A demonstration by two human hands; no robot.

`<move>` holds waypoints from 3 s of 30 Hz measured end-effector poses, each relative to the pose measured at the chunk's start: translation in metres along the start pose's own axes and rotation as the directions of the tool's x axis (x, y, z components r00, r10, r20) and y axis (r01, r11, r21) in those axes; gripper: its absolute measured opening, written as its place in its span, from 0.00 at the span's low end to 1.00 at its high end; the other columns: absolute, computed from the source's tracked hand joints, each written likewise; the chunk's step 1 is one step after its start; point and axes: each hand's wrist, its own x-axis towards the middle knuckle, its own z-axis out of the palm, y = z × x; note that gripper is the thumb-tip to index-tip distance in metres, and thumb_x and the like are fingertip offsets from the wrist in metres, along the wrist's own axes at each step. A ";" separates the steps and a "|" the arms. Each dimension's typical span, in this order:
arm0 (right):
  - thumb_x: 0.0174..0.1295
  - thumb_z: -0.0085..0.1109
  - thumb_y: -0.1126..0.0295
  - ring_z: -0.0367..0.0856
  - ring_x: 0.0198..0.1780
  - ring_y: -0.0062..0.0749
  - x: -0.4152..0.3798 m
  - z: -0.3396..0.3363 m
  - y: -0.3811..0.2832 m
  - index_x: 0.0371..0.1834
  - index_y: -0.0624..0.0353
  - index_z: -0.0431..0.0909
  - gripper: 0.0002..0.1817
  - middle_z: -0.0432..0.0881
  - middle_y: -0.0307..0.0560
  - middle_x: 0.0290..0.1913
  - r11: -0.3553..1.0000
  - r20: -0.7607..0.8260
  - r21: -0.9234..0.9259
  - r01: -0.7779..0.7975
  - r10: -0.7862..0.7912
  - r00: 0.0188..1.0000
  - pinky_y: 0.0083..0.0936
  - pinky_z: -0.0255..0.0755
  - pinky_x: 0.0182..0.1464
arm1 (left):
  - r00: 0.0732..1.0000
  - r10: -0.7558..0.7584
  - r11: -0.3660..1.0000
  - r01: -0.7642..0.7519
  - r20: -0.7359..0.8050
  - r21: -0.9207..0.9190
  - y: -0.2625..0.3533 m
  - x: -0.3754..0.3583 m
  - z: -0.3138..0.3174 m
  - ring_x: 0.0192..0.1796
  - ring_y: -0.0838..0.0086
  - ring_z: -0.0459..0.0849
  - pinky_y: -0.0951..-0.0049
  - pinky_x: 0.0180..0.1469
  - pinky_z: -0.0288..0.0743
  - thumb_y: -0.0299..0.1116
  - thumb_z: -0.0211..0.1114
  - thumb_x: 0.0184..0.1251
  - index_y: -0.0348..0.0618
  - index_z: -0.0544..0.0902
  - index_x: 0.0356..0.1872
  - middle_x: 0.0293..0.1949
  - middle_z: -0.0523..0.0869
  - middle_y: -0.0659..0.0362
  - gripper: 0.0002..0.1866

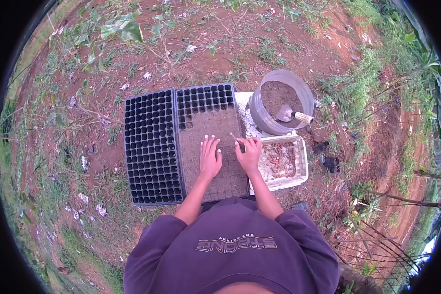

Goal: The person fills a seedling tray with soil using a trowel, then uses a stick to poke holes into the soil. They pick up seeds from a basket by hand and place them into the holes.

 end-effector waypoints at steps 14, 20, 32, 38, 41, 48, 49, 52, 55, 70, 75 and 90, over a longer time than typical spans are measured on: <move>0.48 0.69 0.68 0.72 0.48 0.41 -0.042 -0.072 0.102 0.35 0.52 0.84 0.10 0.82 0.39 0.36 0.999 0.038 -0.035 -0.004 0.005 0.999 0.39 0.65 0.54 | 0.983 0.022 0.987 -0.050 0.182 0.152 0.082 -0.023 0.074 0.78 0.55 0.47 0.52 0.77 0.38 0.32 0.51 0.66 0.39 0.59 0.72 0.75 0.57 0.50 0.32; 0.57 0.64 0.62 0.70 0.53 0.42 -0.057 -0.072 0.126 0.45 0.54 0.85 0.14 0.84 0.43 0.35 0.998 0.283 -0.059 -0.022 0.037 0.959 0.39 0.63 0.58 | 0.993 -0.094 0.949 0.066 0.077 0.308 0.097 -0.026 0.091 0.79 0.51 0.42 0.49 0.77 0.38 0.34 0.54 0.63 0.37 0.55 0.73 0.76 0.53 0.49 0.36; 0.52 0.63 0.78 0.74 0.44 0.42 0.018 -0.146 0.128 0.40 0.58 0.83 0.11 0.82 0.44 0.33 0.970 0.076 0.211 0.121 -0.140 0.987 0.34 0.69 0.49 | 0.978 -0.020 0.993 0.044 -0.209 0.112 0.147 0.014 0.095 0.76 0.42 0.46 0.47 0.75 0.45 0.29 0.56 0.63 0.36 0.60 0.69 0.73 0.54 0.41 0.32; 0.54 0.63 0.75 0.68 0.51 0.45 0.081 -0.176 0.118 0.44 0.54 0.81 0.13 0.77 0.44 0.42 0.988 -0.133 0.084 0.128 -0.117 0.984 0.40 0.64 0.55 | 0.933 0.064 0.993 -0.024 -0.354 0.118 0.176 0.070 0.071 0.74 0.42 0.50 0.47 0.74 0.47 0.29 0.57 0.62 0.36 0.60 0.68 0.71 0.56 0.40 0.32; 0.55 0.63 0.70 0.65 0.55 0.47 0.109 -0.175 0.123 0.47 0.52 0.79 0.15 0.75 0.47 0.45 0.993 -0.078 -0.102 0.053 -0.061 0.995 0.41 0.62 0.58 | 0.911 0.101 0.991 -0.059 -0.399 0.117 0.181 0.098 0.067 0.74 0.42 0.50 0.47 0.74 0.47 0.30 0.57 0.63 0.38 0.63 0.67 0.70 0.57 0.41 0.30; 0.55 0.64 0.56 0.64 0.61 0.51 0.123 -0.158 0.141 0.53 0.51 0.78 0.23 0.79 0.46 0.51 0.938 0.215 -0.342 0.054 0.023 0.976 0.49 0.51 0.66 | 0.939 0.135 0.975 -0.070 -0.316 0.210 0.179 0.153 0.072 0.75 0.41 0.47 0.47 0.75 0.45 0.33 0.57 0.64 0.40 0.65 0.67 0.73 0.54 0.40 0.29; 0.55 0.65 0.55 0.65 0.61 0.51 0.125 -0.155 0.142 0.54 0.51 0.79 0.23 0.81 0.46 0.49 0.935 0.245 -0.352 0.045 0.045 0.969 0.48 0.51 0.66 | 0.937 0.137 0.975 -0.070 -0.321 0.212 0.177 0.159 0.077 0.75 0.41 0.47 0.47 0.75 0.45 0.33 0.57 0.64 0.40 0.65 0.67 0.73 0.54 0.40 0.29; 0.54 0.67 0.55 0.68 0.59 0.46 0.133 -0.151 0.147 0.48 0.50 0.83 0.20 0.84 0.44 0.44 0.941 0.232 -0.329 0.072 0.006 0.973 0.45 0.51 0.65 | 0.949 0.073 0.980 -0.011 -0.305 0.198 0.172 0.170 0.091 0.76 0.40 0.44 0.50 0.76 0.42 0.36 0.57 0.65 0.35 0.53 0.73 0.75 0.48 0.40 0.38; 0.53 0.68 0.57 0.69 0.57 0.43 0.139 -0.156 0.149 0.46 0.50 0.84 0.18 0.84 0.42 0.43 0.950 0.224 -0.304 0.077 -0.007 0.975 0.44 0.52 0.64 | 0.951 0.009 0.972 0.064 -0.310 0.227 0.174 0.173 0.094 0.76 0.41 0.42 0.52 0.77 0.40 0.37 0.57 0.65 0.33 0.47 0.74 0.76 0.46 0.41 0.42; 0.53 0.69 0.58 0.69 0.56 0.46 0.163 -0.186 0.139 0.42 0.50 0.85 0.15 0.85 0.44 0.41 0.986 0.112 -0.158 -0.052 0.070 0.991 0.43 0.54 0.63 | 0.977 -0.062 0.932 0.130 -0.204 0.339 0.182 0.172 0.087 0.77 0.43 0.42 0.54 0.78 0.40 0.36 0.57 0.63 0.34 0.49 0.74 0.76 0.43 0.44 0.41; 0.53 0.69 0.56 0.69 0.55 0.46 0.164 -0.182 0.135 0.43 0.51 0.85 0.17 0.86 0.48 0.40 0.954 0.160 -0.161 -0.254 0.279 0.947 0.41 0.57 0.61 | 0.974 -0.094 0.930 0.161 -0.207 0.332 0.183 0.173 0.088 0.76 0.42 0.45 0.52 0.77 0.45 0.35 0.58 0.62 0.38 0.51 0.74 0.76 0.44 0.46 0.40; 0.50 0.71 0.54 0.71 0.56 0.48 0.161 -0.160 0.154 0.42 0.50 0.88 0.19 0.83 0.56 0.42 0.957 0.247 -0.037 -0.287 0.287 0.925 0.40 0.62 0.59 | 0.969 -0.099 0.937 0.167 -0.225 0.307 0.187 0.173 0.087 0.73 0.42 0.52 0.52 0.75 0.51 0.32 0.61 0.59 0.40 0.59 0.71 0.75 0.48 0.46 0.37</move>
